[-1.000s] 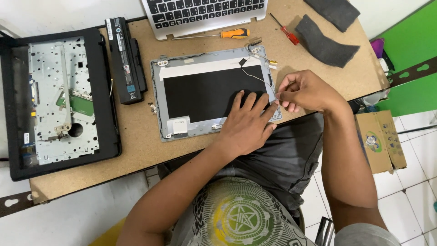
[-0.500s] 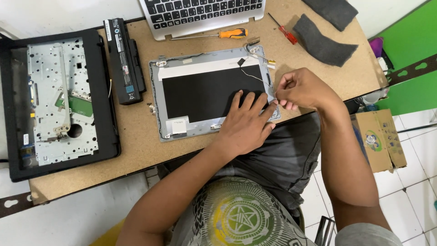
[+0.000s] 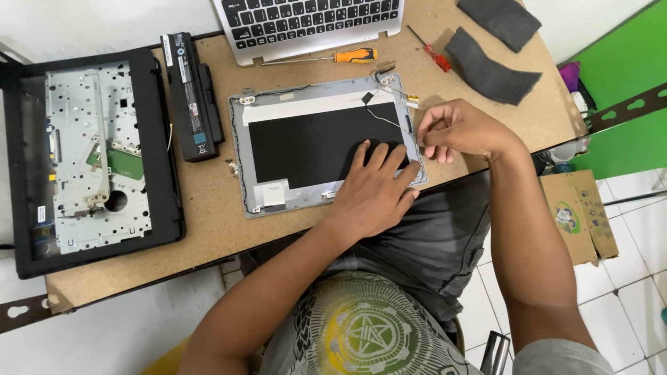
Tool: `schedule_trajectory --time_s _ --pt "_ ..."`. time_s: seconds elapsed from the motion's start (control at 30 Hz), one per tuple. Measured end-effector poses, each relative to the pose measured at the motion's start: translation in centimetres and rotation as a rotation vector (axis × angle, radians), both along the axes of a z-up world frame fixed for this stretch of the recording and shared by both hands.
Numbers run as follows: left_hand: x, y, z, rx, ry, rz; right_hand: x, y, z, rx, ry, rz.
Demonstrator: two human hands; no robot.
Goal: Routing a thin internal cable into the frame of a laptop screen and securing it with adhesive tape.
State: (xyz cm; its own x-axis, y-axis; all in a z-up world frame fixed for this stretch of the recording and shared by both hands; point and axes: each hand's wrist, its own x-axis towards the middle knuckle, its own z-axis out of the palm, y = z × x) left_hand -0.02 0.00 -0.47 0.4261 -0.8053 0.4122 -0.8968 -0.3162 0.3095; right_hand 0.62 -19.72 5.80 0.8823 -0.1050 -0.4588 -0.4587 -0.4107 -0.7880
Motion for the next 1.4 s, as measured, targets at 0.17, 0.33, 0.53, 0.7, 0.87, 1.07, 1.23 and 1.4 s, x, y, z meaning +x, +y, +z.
schedule_trajectory --time_s 0.17,0.33,0.53,0.7,0.87,1.07,1.23,1.4 --pt "0.0 -0.1 -0.2 -0.026 -0.019 0.005 0.0 -0.5 -0.7 0.025 -0.013 0.004" --pt "0.0 0.0 -0.1 -0.034 -0.036 0.017 0.0 -0.9 -1.4 0.05 -0.027 0.005" --pt "0.1 0.1 0.2 -0.004 -0.035 0.016 -0.1 -0.9 -1.6 0.056 -0.058 0.013" --pt "-0.1 0.1 0.4 0.015 -0.014 0.014 -0.2 -1.1 -1.9 0.072 -0.079 0.003" --pt "0.0 0.1 0.4 0.041 -0.01 0.017 -0.1 -1.2 -2.1 0.057 -0.071 0.001" --pt "-0.1 0.1 0.4 0.052 -0.028 0.018 0.0 -1.2 -2.0 0.043 -0.06 -0.015" --pt "-0.1 0.1 0.5 0.055 -0.042 0.027 0.0 -1.3 -1.9 0.05 -0.064 -0.016" --pt "-0.2 0.1 0.4 0.058 -0.05 0.023 0.0 -0.9 -1.6 0.03 -0.067 -0.013"
